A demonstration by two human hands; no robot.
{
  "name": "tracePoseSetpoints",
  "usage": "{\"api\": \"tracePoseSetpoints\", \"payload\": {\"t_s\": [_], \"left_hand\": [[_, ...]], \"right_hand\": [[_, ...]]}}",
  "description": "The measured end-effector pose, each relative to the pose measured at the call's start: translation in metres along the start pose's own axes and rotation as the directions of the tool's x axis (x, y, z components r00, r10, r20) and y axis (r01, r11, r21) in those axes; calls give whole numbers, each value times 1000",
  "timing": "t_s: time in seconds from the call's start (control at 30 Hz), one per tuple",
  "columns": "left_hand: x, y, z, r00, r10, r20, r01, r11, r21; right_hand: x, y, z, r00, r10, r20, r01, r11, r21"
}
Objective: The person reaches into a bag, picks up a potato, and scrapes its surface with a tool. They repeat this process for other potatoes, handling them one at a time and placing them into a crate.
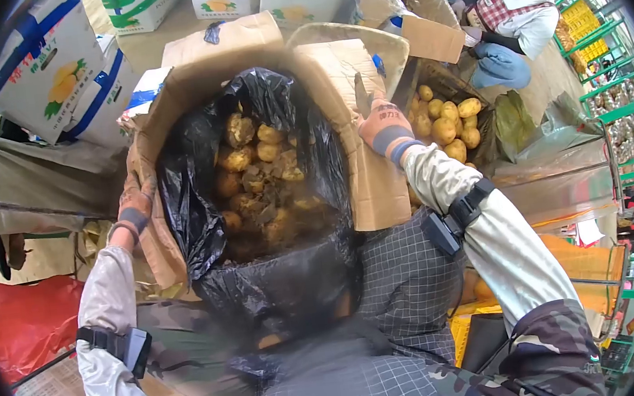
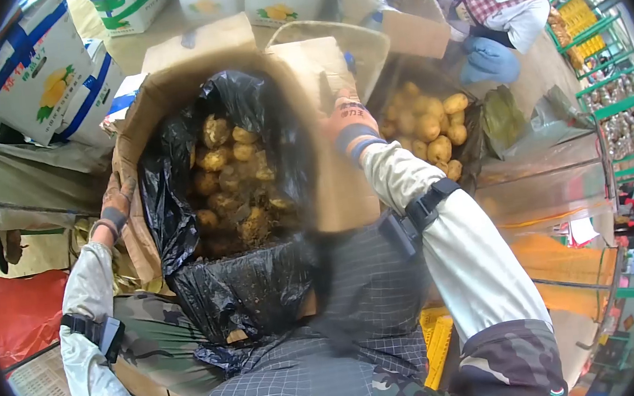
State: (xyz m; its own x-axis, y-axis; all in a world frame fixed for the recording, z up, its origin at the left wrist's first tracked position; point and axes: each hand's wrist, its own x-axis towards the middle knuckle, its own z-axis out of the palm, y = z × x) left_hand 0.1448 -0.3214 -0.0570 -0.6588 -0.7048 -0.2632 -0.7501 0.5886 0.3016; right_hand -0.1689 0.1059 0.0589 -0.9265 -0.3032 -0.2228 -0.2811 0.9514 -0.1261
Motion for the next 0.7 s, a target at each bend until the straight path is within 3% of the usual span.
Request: {"api": "tracePoseSetpoints", "payload": {"t_s": [0.07, 0.17, 0.27, 0.3, 0.33, 0.37, 0.4, 0.43, 0.47, 0.5, 0.53, 0.6, 0.63, 0.7], "left_hand": [[4, -7, 4, 996, 87, -32, -88, 995, -42], [4, -1, 3, 996, 43, -76, -38, 997, 71], [-38, 67, -36, 988, -26, -153, 61, 970, 233], [-32, 61, -21, 918, 150, -368, -7, 932, 363], [-46, 87, -36, 795, 398, -457, -233, 897, 375], [-63, 118, -46, 601, 604, -524, -443, 797, 411], [-83, 152, -57, 560, 692, -455, -659, 705, 263], [-100, 187, -62, 490, 773, -403, -819, 567, 90], [-113, 212, -50, 497, 787, -366, -861, 501, -92], [-122, 237, -33, 523, 779, -347, -851, 450, -273], [-129, 264, -21, 538, 784, -311, -827, 418, -377], [-131, 313, 12, 566, 763, -312, -791, 398, -464], [-126, 339, 25, 581, 739, -342, -773, 369, -517], [-109, 380, 58, 642, 665, -382, -758, 476, -447]], "right_hand": [[-2, -1, 2, 999, -28, -40, 27, 999, -22], [0, 2, 1, 1000, -2, -5, 2, 998, 62], [-3, 10, 2, 999, 10, -34, -4, 985, 175], [-10, 7, -9, 1000, 30, -1, -29, 952, 303], [-6, 14, -4, 998, 8, -68, 16, 935, 355], [3, 28, 10, 991, -4, -133, 58, 913, 403], [16, 45, 28, 980, -12, -200, 103, 889, 447], [36, 64, 36, 998, 42, -36, 0, 651, 759], [54, 83, 44, 987, 95, 130, -154, 319, 935], [55, 89, 33, 956, 105, 275, -271, -52, 961], [57, 99, 27, 909, 55, 414, -357, -412, 838], [92, 163, 64, 869, -246, 430, -494, -380, 782], [89, 161, 75, 859, -210, 467, -511, -287, 810], [81, 157, 95, 831, -137, 539, -552, -93, 828]]}}
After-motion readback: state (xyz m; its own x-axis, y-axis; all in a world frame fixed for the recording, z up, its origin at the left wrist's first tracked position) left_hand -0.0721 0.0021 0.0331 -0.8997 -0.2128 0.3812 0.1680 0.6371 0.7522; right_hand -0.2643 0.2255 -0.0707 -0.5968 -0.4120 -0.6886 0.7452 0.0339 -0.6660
